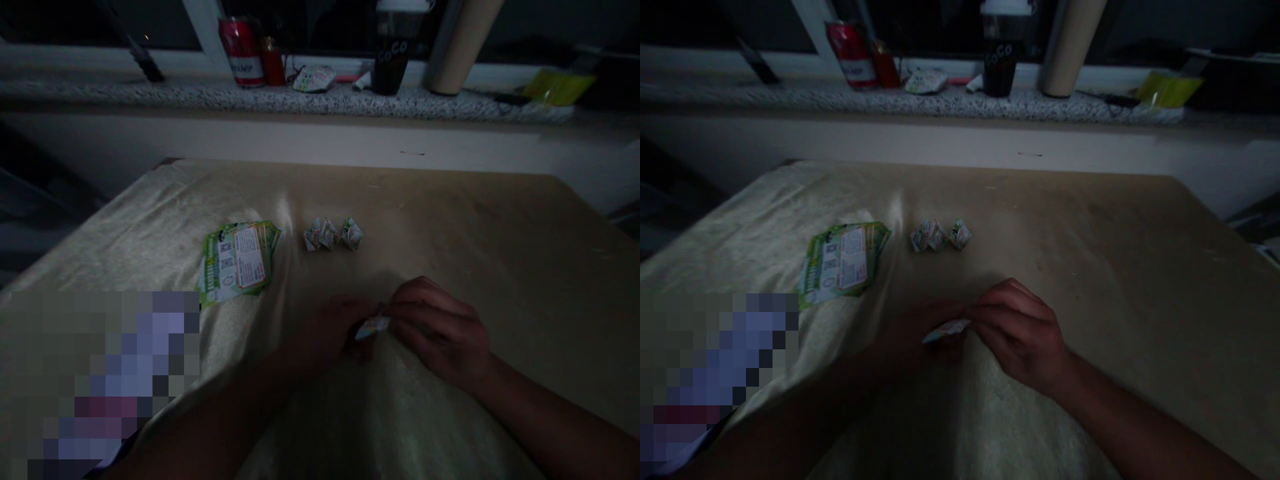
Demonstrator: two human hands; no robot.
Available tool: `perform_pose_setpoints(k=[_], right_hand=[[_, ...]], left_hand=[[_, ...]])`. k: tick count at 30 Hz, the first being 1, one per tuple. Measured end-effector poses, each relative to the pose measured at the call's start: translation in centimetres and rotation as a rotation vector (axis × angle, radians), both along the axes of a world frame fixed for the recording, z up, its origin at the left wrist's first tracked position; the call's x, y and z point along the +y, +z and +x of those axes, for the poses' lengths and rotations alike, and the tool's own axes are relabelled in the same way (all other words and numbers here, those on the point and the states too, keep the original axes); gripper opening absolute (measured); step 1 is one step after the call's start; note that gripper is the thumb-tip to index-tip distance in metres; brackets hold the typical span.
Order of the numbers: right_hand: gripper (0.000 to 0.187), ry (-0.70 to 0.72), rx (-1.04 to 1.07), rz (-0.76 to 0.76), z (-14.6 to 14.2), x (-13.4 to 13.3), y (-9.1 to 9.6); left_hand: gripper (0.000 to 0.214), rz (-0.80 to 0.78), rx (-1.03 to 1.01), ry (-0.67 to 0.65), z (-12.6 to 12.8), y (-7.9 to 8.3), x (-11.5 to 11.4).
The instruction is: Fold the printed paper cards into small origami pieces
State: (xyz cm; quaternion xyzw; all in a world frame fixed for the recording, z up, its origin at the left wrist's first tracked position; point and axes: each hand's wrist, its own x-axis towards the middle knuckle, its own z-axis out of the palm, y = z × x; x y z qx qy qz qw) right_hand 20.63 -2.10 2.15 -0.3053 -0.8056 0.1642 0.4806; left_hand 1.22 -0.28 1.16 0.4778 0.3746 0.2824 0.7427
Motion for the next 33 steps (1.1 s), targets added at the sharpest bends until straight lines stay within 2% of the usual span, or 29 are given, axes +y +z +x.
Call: perform_pose_setpoints(k=[2, 4, 7, 9, 11, 14, 19, 24, 26, 29, 33], right_hand=[[0.023, -0.031, 0.029, -0.097, 0.0, -0.2, 0.0], [0.019, -0.053, 0.053, -0.169, 0.0, -0.4, 0.1], [0.014, -0.067, 0.065, -0.222, -0.1, -0.5, 0.1], [0.011, -0.065, 0.058, -0.242, -0.1, -0.5, 0.0], [0.009, -0.056, 0.050, -0.260, -0.1, -0.5, -0.1], [0.007, -0.065, 0.038, -0.285, -0.1, -0.5, -0.2], [0.009, -0.042, -0.026, -0.324, 0.0, -0.6, -0.2], [0.009, 0.045, -0.109, -0.310, 0.2, -0.4, 0.1], [0.008, 0.066, -0.119, -0.269, 0.1, -0.3, 0.2], [0.005, 0.086, -0.092, -0.234, -0.1, -0.3, 0.3], [0.008, 0.116, -0.048, -0.307, -0.1, -0.4, 0.1]], left_hand=[[0.033, 0.123, 0.057, 0.083, -0.1, -0.3, -0.2], [0.010, 0.343, 0.122, 0.147, -0.2, -0.3, -0.4], [0.025, 0.672, 0.170, 0.138, -0.3, 0.2, -0.8], [0.018, 0.764, 0.178, 0.182, -0.3, 0.6, -0.9], [0.009, 0.811, 0.191, 0.239, -0.1, 0.8, -0.9], [0.008, 0.850, 0.222, 0.238, -0.2, 0.7, -0.5], [0.011, 1.035, 0.259, 0.115, -1.0, 0.6, 0.4], [0.020, 1.181, 0.419, -0.043, -1.9, 1.1, 0.7], [0.021, 1.189, 0.464, -0.090, -2.1, 1.2, 0.7], [0.022, 1.167, 0.423, -0.121, -2.2, 1.1, 0.6], [0.022, 1.223, 0.367, -0.183, -2.2, 1.1, 0.6]])
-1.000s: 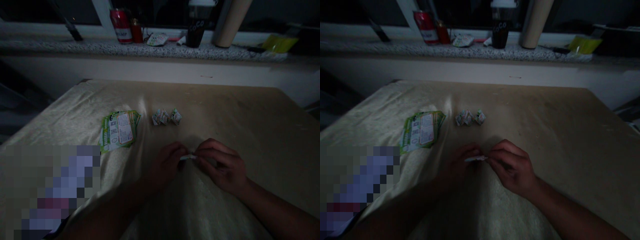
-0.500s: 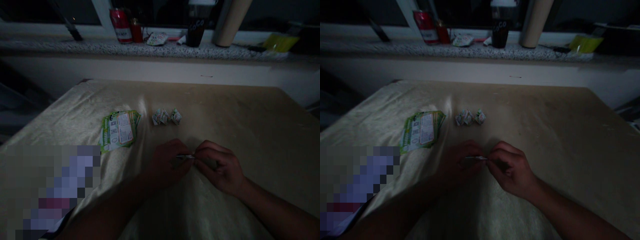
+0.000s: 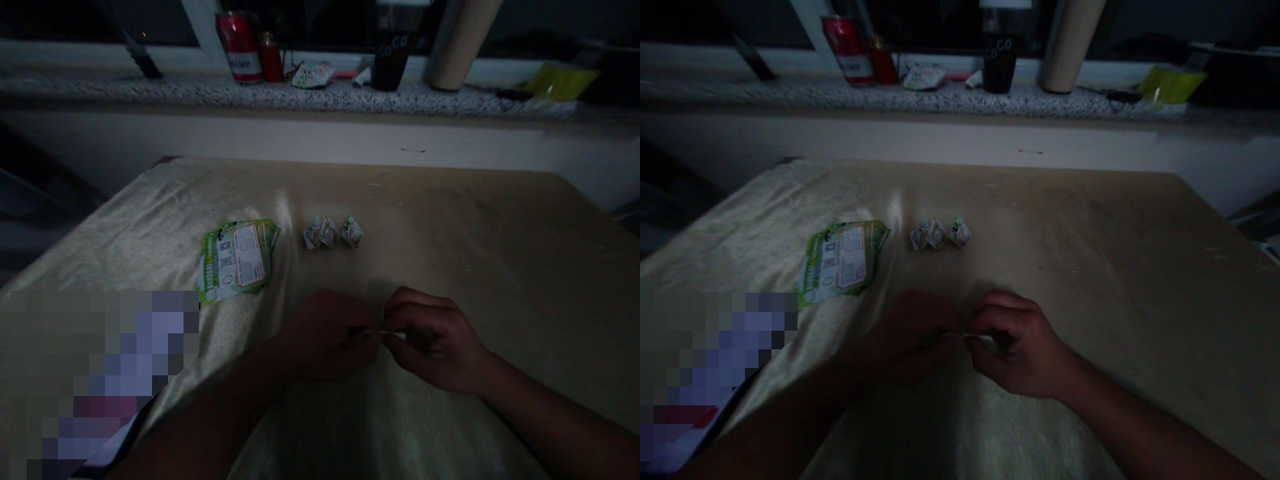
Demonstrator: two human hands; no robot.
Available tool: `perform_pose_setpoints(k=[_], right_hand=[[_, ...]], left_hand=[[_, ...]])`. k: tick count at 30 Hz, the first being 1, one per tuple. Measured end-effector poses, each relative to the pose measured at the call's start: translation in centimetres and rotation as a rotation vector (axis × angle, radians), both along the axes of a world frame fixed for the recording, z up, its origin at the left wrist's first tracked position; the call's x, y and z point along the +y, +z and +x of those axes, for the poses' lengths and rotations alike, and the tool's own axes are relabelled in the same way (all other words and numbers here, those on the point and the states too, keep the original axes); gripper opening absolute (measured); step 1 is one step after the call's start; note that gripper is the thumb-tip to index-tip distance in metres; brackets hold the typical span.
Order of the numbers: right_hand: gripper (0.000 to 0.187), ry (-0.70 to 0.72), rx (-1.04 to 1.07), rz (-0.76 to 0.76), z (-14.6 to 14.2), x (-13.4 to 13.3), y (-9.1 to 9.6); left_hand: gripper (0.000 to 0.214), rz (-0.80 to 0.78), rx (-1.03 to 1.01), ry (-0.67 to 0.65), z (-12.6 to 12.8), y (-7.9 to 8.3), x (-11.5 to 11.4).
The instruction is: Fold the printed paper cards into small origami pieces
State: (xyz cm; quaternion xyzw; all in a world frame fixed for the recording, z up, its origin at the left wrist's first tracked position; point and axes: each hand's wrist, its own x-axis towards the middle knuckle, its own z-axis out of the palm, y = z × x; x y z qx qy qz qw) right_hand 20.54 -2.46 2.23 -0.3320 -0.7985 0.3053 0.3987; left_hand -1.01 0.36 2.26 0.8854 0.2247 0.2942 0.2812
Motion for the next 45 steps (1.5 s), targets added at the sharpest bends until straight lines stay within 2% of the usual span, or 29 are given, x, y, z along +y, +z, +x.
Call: perform_pose_setpoints(k=[2, 6, 11, 14, 19, 25, 30, 35, 37, 40, 43, 45], right_hand=[[0.011, 0.028, 0.025, -0.061, 0.0, -0.1, -0.1], [0.012, 0.058, 0.084, -0.186, 0.1, 0.1, 0.0], [0.010, 0.084, 0.181, -0.302, 0.2, 0.2, -0.3], [0.012, 0.070, 0.107, -0.360, 0.4, 0.0, -0.5], [0.015, 0.037, 0.038, -0.360, 0.8, -0.2, -0.2], [0.017, -0.005, 0.063, -0.422, 0.6, -0.2, -0.1], [0.014, 0.020, 0.175, -0.574, 0.4, 0.0, -0.3], [0.014, 0.069, 0.315, -0.710, 0.5, 0.1, 0.1], [0.013, 0.093, 0.368, -0.744, 0.5, 0.2, 0.1], [0.014, 0.103, 0.399, -0.761, 0.7, 0.3, -0.2], [0.015, 0.103, 0.410, -0.775, 0.8, 0.4, -0.6], [0.015, 0.121, 0.428, -0.788, 0.7, 0.5, -0.6]], left_hand=[[0.022, 0.002, 0.015, -0.026, 0.0, 0.2, 0.0], [0.023, -0.096, -0.017, -0.059, 0.0, 0.6, -0.3], [0.023, -0.202, -0.114, -0.019, 0.4, 0.4, -0.5], [0.023, -0.199, -0.122, -0.040, 0.4, 0.0, -0.5], [0.031, -0.237, -0.090, -0.087, 0.3, 0.1, -0.3], [0.038, -0.564, -0.144, -0.091, 0.2, 0.1, -0.3], [0.034, -0.755, -0.155, -0.049, 0.4, -0.1, -0.4], [0.026, -1.168, -0.283, -0.026, 1.2, -0.3, -0.5], [0.025, -1.273, -0.350, -0.004, 1.5, -0.3, -0.6], [0.029, -1.243, -0.336, 0.002, 1.4, -0.3, -0.5], [0.036, -1.171, -0.300, -0.056, 1.0, -0.1, -0.4], [0.040, -1.180, -0.301, -0.085, 0.9, 0.1, -0.4]])
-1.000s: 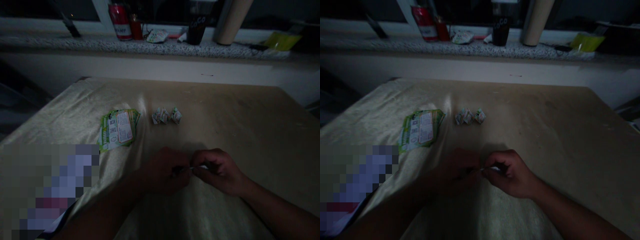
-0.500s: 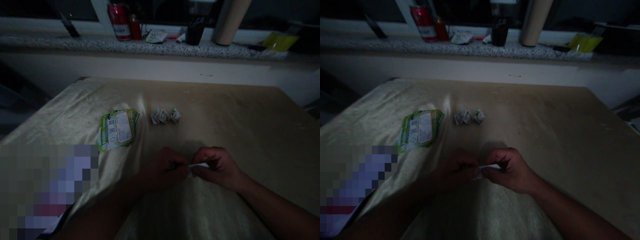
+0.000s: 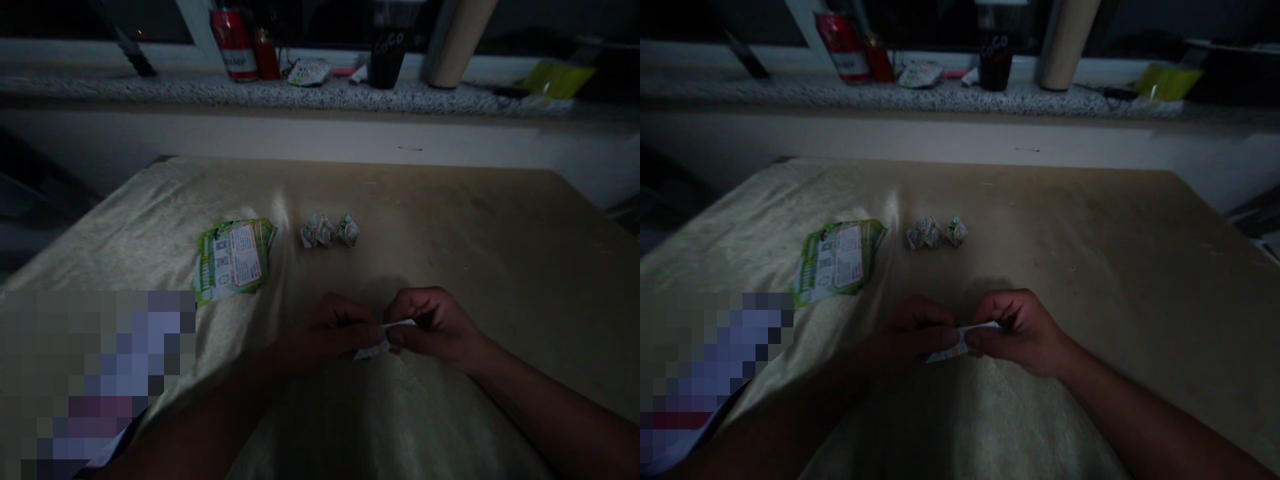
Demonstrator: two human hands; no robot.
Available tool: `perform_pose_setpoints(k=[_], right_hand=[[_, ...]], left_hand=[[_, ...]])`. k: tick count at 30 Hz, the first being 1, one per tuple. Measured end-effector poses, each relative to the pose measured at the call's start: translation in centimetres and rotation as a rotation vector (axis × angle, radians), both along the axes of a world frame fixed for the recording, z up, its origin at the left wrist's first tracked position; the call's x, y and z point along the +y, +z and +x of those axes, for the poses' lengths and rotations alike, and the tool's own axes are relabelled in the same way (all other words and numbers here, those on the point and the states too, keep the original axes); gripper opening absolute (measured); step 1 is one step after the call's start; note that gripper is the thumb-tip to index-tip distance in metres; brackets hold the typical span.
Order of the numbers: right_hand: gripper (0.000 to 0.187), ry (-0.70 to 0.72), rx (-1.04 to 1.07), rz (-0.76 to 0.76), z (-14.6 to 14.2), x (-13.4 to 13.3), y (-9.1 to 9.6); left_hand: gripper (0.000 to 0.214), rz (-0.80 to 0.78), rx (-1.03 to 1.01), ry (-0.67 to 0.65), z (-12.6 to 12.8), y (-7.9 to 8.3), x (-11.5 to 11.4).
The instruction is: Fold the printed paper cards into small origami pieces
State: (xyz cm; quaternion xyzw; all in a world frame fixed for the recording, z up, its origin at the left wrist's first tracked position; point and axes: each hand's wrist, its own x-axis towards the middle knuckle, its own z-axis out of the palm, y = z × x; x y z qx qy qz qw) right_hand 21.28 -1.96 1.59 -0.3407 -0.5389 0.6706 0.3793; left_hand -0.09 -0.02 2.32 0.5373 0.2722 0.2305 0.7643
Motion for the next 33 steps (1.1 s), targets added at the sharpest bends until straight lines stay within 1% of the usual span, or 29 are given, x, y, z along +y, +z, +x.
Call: perform_pose_setpoints(k=[5, 9, 14, 18, 23, 24, 26, 30, 33], right_hand=[[0.015, 0.002, 0.054, -0.015, 0.02, 0.36, 0.00], [0.017, -0.009, 0.054, -0.009, 0.27, 0.55, -0.05], [0.018, 0.000, 0.067, -0.018, 0.30, 0.70, 0.02], [0.021, -0.061, 0.073, -0.040, 0.21, 0.76, -0.12], [0.025, -0.131, 0.073, -0.037, 0.17, 0.64, -0.16], [0.025, -0.134, 0.051, -0.032, 0.16, 0.61, -0.09], [0.024, -0.137, -0.008, -0.026, 0.11, 0.55, 0.10], [0.020, -0.127, -0.111, -0.013, -0.07, 0.38, 0.26], [0.018, -0.123, -0.133, -0.010, -0.23, 0.29, 0.06]], left_hand=[[0.048, -0.080, -0.030, 0.031, 0.13, -0.14, 0.00], [0.044, -0.083, 0.003, 0.019, -0.06, -0.11, 0.07], [0.046, -0.123, -0.047, 0.039, -0.14, -0.30, 0.07], [0.049, -0.107, -0.029, 0.068, -0.02, -0.76, 0.08], [0.049, -0.112, -0.017, 0.120, -0.02, -0.86, 0.18], [0.048, -0.096, -0.007, 0.119, -0.06, -0.88, 0.22], [0.045, -0.011, 0.034, 0.106, -0.17, -0.92, 0.30], [0.044, 0.277, 0.192, 0.076, -0.26, -0.93, 0.26], [0.042, 0.448, 0.238, 0.089, -0.11, -0.81, 0.10]])
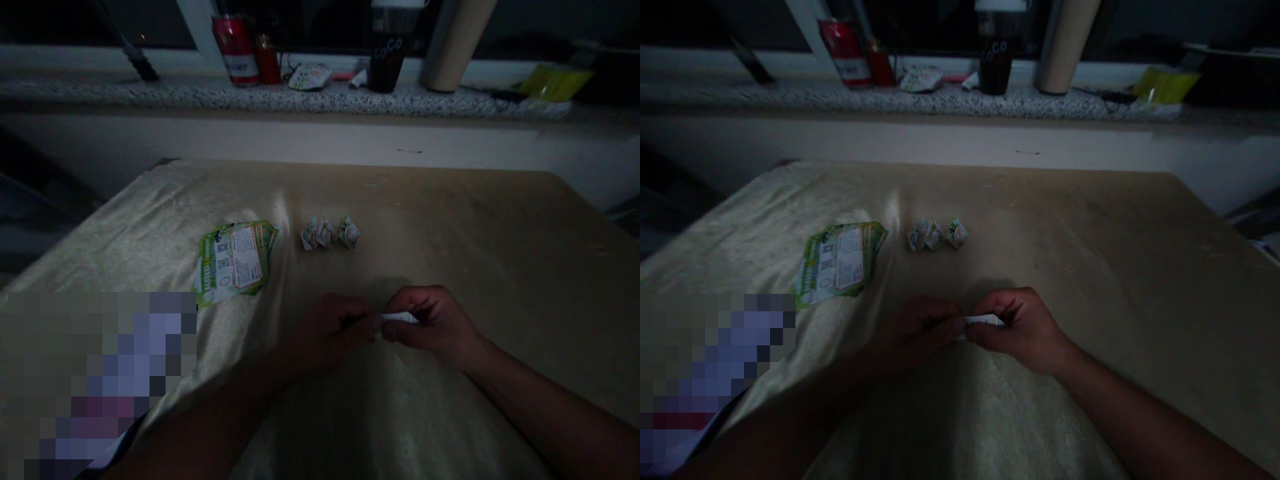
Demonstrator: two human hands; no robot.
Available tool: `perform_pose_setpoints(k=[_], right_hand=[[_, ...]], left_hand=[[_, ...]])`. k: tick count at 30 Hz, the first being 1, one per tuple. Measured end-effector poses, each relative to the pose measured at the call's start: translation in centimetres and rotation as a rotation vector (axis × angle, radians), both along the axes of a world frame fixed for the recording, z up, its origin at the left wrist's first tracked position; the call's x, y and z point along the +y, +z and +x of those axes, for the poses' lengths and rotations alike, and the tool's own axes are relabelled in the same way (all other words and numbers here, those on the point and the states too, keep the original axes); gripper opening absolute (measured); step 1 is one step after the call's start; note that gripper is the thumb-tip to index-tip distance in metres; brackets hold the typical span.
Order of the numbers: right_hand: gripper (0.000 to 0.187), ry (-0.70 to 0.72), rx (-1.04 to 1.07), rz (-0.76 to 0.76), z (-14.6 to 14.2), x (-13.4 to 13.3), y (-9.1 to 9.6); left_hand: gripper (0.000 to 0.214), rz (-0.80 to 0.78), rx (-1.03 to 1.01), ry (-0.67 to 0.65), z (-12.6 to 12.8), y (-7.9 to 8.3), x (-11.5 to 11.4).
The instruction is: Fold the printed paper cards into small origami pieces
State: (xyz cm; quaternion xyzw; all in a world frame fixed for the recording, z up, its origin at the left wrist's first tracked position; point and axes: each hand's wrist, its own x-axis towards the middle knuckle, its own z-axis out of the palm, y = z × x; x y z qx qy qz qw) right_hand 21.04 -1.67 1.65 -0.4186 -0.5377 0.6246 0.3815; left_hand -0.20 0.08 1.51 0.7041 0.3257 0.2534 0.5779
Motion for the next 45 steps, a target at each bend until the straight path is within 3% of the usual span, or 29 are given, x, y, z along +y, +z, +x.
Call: perform_pose_setpoints(k=[11, 23, 29, 39, 45], right_hand=[[0.021, -0.082, 0.003, 0.036, -0.47, -0.16, 0.23], [0.032, -0.111, 0.041, 0.049, -0.39, -0.15, -0.21], [0.028, -0.081, -0.011, 0.089, -0.51, -0.28, -0.69], [0.019, -0.075, 0.007, 0.138, 0.18, 0.11, -0.07], [0.019, -0.085, 0.122, 0.099, -0.29, -0.19, -0.03]], left_hand=[[0.037, 0.263, -0.023, 0.027, -0.06, 0.42, -0.12], [0.040, 0.284, 0.026, 0.107, 0.23, 0.35, -0.38], [0.027, 0.312, 0.064, 0.132, 0.36, -0.11, -0.33], [0.028, 0.105, -0.010, 0.165, 0.45, 0.52, -0.23], [0.036, -0.146, -0.112, 0.328, 0.50, -0.08, -0.14]])
